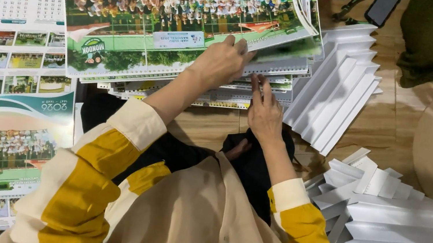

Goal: The person sits on the floor and assembles wall calendars by inserting metal spiral rings into the punched holes of the calendar pages. They handle the calendar pages and the rings by hand, securing the binding and stacking the finished items.

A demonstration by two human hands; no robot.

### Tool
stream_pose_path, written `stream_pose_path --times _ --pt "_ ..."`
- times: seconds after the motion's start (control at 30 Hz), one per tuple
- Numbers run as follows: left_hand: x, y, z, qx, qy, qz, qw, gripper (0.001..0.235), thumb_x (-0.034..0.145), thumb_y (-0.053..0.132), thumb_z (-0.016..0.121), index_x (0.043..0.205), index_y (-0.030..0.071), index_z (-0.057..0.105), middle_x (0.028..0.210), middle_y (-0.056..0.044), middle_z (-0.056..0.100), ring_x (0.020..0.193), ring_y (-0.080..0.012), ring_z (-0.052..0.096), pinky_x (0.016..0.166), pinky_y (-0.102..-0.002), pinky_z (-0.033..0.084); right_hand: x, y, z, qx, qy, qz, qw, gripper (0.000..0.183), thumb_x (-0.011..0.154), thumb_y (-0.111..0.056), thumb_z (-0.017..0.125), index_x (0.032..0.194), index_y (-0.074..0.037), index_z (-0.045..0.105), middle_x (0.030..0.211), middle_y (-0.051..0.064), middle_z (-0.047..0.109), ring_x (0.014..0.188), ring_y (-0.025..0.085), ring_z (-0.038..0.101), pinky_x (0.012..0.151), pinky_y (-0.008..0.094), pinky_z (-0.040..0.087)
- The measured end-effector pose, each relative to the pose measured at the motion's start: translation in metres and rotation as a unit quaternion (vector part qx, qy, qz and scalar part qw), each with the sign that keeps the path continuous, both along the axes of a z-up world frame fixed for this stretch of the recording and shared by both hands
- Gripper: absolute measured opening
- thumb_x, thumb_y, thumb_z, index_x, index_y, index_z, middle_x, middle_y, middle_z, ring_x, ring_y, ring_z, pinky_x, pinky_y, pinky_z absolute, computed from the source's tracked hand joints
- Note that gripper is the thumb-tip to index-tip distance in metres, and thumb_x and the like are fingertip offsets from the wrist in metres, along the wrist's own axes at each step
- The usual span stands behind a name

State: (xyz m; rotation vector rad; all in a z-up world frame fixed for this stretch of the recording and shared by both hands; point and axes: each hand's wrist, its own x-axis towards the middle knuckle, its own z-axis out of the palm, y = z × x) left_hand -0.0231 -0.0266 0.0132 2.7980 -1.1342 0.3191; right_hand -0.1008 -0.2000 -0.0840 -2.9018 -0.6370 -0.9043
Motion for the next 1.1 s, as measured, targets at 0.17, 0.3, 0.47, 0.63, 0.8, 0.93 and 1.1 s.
stream_pose_path --times 0.17,0.3,0.47,0.63,0.8,0.93,1.1 --pt "0.006 0.006 -0.009 -0.024 -0.257 0.023 0.966 0.020 0.080 0.011 0.060 0.099 0.009 0.055 0.087 -0.011 0.054 0.074 -0.0229 0.055 0.052 -0.029 0.053 0.002 0.002 0.004 0.011 0.012 0.012 1.000 0.054 0.080 -0.009 0.044 0.133 -0.012 0.042 0.131 0.011 0.040 0.070 0.018 0.061 0.056 0.028 0.052" --pt "0.018 0.019 0.015 -0.047 -0.260 0.026 0.964 0.023 0.076 0.008 0.062 0.098 0.010 0.057 0.083 -0.007 0.057 0.070 -0.0201 0.056 0.048 -0.028 0.053 -0.004 0.004 0.018 0.015 0.026 0.007 1.000 0.056 0.081 -0.009 0.043 0.136 -0.013 0.038 0.132 0.011 0.039 0.069 0.019 0.061 0.056 0.028 0.052" --pt "0.066 0.075 0.076 -0.258 -0.308 0.075 0.913 0.053 0.085 -0.016 0.051 0.128 0.011 0.037 0.101 -0.013 0.062 0.065 -0.0170 0.062 0.046 -0.021 0.050 -0.016 0.005 0.032 0.033 0.147 0.004 0.989 0.067 0.071 0.006 0.048 0.135 -0.009 0.035 0.145 0.008 0.025 0.055 0.022 0.051 0.041 0.029 0.045" --pt "0.001 0.067 0.121 -0.170 -0.259 0.020 0.950 0.056 0.077 -0.019 0.059 0.120 0.009 0.038 0.092 -0.014 0.061 0.067 -0.0196 0.055 0.048 -0.021 0.046 -0.018 0.003 0.021 0.328 0.211 0.038 0.920 0.058 0.082 -0.002 0.049 0.136 -0.012 0.029 0.138 0.010 0.033 0.060 0.018 0.048 0.055 0.028 0.037" --pt "-0.082 0.045 0.050 -0.086 -0.090 -0.070 0.990 0.072 0.079 -0.007 0.054 0.141 0.016 0.026 0.092 -0.015 0.063 0.075 -0.0256 0.064 0.054 -0.030 0.054 -0.017 -0.025 -0.001 0.720 0.344 -0.055 0.601 0.041 0.094 -0.035 0.035 0.127 -0.012 0.046 0.123 0.008 0.053 0.077 0.029 0.065 0.054 0.034 0.053" --pt "-0.140 0.016 -0.005 -0.157 -0.057 -0.106 0.980 0.032 0.085 0.011 0.051 0.117 0.011 0.051 0.086 -0.013 0.061 0.071 -0.0264 0.061 0.050 -0.033 0.052 -0.009 -0.056 0.012 0.844 0.418 -0.043 0.332 0.047 0.087 -0.038 0.044 0.130 -0.020 0.046 0.133 -0.003 0.044 0.106 0.031 0.055 0.082 0.047 0.047" --pt "-0.149 0.051 0.036 -0.200 0.204 -0.150 0.947 0.066 0.078 0.056 0.048 0.126 0.011 0.044 0.108 -0.017 0.057 0.097 -0.0331 0.055 0.074 -0.046 0.048 -0.025 -0.054 0.081 0.739 0.491 -0.067 0.458 0.053 0.083 -0.029 0.053 0.132 -0.013 0.042 0.131 0.005 0.046 0.109 0.029 0.052 0.088 0.046 0.042"
